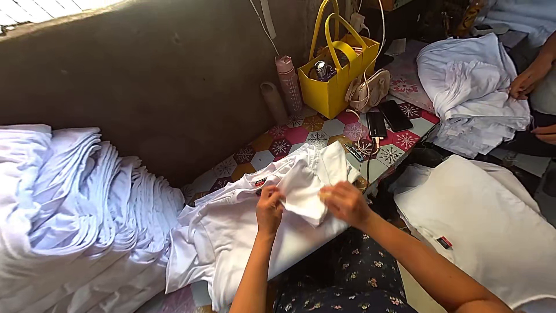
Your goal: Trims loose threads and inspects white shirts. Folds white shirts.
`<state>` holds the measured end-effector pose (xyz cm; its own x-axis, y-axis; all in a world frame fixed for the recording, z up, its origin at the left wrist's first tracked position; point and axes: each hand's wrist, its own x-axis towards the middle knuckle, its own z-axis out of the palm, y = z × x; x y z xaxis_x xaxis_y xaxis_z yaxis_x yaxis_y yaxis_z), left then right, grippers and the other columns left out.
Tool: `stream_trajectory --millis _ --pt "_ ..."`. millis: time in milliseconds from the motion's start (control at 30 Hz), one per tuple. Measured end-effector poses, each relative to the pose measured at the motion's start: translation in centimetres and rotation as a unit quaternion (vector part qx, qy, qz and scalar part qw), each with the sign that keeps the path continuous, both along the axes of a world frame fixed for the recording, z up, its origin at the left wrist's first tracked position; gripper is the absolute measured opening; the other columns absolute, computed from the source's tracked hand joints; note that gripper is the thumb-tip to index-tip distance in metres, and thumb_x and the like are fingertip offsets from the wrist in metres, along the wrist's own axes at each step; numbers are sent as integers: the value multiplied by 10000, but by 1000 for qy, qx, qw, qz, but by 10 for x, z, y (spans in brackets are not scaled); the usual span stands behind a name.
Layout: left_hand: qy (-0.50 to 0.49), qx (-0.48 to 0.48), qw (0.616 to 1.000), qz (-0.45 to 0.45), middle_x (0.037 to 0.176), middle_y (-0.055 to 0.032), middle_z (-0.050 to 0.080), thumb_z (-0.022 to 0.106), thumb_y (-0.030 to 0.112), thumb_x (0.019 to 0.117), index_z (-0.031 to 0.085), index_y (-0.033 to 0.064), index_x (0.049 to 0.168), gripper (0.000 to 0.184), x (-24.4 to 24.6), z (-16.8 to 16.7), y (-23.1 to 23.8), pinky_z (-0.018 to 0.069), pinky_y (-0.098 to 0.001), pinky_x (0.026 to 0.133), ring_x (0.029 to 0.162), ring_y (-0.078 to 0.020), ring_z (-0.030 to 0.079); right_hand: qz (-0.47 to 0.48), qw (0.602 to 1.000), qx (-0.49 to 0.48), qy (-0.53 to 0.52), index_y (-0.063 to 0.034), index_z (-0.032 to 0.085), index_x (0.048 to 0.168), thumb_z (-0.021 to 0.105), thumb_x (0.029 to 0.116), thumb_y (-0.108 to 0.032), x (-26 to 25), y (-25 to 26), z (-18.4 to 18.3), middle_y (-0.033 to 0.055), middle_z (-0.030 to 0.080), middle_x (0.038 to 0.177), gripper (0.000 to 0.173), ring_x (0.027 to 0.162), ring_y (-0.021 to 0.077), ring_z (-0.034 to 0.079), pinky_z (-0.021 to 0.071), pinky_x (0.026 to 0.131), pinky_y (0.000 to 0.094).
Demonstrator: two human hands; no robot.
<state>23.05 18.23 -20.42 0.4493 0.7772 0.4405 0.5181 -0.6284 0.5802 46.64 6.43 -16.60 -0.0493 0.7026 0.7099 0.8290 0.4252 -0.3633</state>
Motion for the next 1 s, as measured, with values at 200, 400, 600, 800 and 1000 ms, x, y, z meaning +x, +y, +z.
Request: stream_trajectory --millis 200,400,600,800,1000 --pt "49 -23 998 15 1158 -238 682 573 -93 863 755 -4 938 216 -8 -38 -25 556 -535 909 1087 -407 666 -96 905 -413 36 -109 506 1515 725 948 -253 15 93 -12 266 570 1376 625 1239 438 579 490 1006 576" --pt "57 -82 992 73 1329 -325 574 552 -63 896 709 -56 1141 292 -8 -18 -38 471 -557 1047 1250 -474 558 -100 911 -400 23 -39 687 1258 623 980 -169 17 102 -20 290 660 1178 313 1084 472 657 519 896 642" --pt "-21 -208 973 99 1073 -220 677 638 168 988 665 -74 1117 276 -8 2 -91 585 -402 815 935 -271 698 -105 801 -278 519 58 593 1172 596 984 -38 50 88 -39 153 639 1010 211 824 190 634 564 765 384" --pt "17 -188 982 9 1010 -165 735 754 232 893 775 9 1005 250 11 -26 -109 552 -461 889 962 -295 695 -110 731 -248 626 33 571 1189 547 994 7 46 87 -46 116 612 988 198 813 150 617 554 761 330" --pt "-30 -216 976 19 810 -45 712 690 152 938 781 33 926 150 -8 -12 -115 535 -221 727 737 -55 654 -114 778 -289 546 27 585 1244 631 1031 -250 45 92 -47 155 645 1092 352 929 200 634 542 845 388"
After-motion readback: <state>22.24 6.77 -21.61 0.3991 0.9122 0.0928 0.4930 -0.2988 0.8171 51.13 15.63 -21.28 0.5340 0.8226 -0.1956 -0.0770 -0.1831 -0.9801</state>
